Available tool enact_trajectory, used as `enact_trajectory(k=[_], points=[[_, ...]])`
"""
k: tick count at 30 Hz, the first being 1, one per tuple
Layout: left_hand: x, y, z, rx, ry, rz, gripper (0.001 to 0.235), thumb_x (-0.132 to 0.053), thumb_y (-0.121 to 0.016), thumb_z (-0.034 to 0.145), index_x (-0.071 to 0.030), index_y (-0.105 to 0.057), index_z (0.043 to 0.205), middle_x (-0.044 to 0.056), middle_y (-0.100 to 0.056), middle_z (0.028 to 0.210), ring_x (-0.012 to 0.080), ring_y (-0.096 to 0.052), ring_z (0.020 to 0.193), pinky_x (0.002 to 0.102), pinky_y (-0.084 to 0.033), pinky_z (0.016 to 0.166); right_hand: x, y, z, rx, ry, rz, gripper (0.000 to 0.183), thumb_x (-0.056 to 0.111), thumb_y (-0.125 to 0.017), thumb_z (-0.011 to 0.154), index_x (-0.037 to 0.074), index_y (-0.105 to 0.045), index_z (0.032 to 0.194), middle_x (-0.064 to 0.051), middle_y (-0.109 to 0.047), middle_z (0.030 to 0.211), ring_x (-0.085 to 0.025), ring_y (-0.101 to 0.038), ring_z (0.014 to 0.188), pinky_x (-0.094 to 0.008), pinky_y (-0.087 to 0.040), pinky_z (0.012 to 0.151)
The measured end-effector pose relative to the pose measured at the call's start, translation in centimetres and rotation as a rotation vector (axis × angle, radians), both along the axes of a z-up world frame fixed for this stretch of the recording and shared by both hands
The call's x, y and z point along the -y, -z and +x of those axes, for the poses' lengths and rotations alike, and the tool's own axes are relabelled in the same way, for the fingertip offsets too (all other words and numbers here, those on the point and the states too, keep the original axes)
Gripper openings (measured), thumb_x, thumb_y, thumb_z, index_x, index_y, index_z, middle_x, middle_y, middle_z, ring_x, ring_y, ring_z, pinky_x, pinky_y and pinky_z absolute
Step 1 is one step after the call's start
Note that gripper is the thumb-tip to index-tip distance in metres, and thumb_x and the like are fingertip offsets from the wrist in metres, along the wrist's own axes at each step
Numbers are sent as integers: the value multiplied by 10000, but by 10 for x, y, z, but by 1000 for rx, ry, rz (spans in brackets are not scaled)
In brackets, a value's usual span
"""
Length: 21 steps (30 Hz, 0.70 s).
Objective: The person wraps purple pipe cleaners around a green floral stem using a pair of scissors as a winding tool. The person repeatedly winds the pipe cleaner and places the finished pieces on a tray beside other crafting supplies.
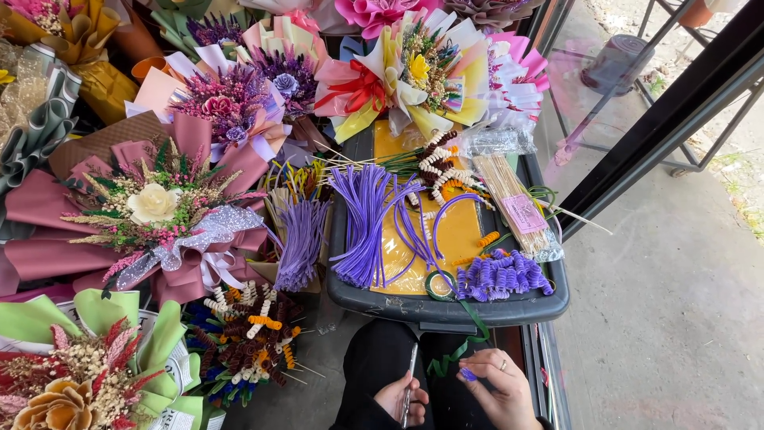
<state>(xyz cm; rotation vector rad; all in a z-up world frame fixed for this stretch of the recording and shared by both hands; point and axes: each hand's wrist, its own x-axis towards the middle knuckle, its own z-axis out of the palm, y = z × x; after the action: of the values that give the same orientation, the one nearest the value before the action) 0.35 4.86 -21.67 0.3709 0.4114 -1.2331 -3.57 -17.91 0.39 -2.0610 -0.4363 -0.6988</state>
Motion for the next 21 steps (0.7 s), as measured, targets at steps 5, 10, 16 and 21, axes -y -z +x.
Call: enact_trajectory(k=[5,10,16,21], points=[[4,7,9,-28,-119,-91,417,-461,-453,1106,-124,-565,886,175,-732,948,305,-711,708,452,-605,725,9,14,4,-4,106,-23,79,151,-809,813,115,-751,854,2,-789,878,-159,-742,827,-305,-589,824],[5,9,14,-138,-151,-66,360,-417,-476,1106,-116,-569,931,194,-728,995,325,-699,755,480,-583,744,36,53,8,-124,287,-8,57,181,-807,811,150,-769,839,25,-798,899,-128,-741,850,-264,-572,791],[5,19,13,-87,-181,23,194,-207,-366,1124,-99,-526,1140,300,-660,1217,395,-641,835,515,-532,688,87,84,34,-827,534,-82,283,336,-805,815,163,-782,1037,28,-774,1036,-161,-722,976,-304,-558,876],[2,39,21,33,-131,-48,207,-99,-374,1115,-50,-523,1249,320,-656,1167,384,-632,849,415,-512,755,158,117,78,-837,580,-336,365,343,-788,845,210,-731,1179,-26,-737,1130,-154,-735,848,-326,-648,788]])
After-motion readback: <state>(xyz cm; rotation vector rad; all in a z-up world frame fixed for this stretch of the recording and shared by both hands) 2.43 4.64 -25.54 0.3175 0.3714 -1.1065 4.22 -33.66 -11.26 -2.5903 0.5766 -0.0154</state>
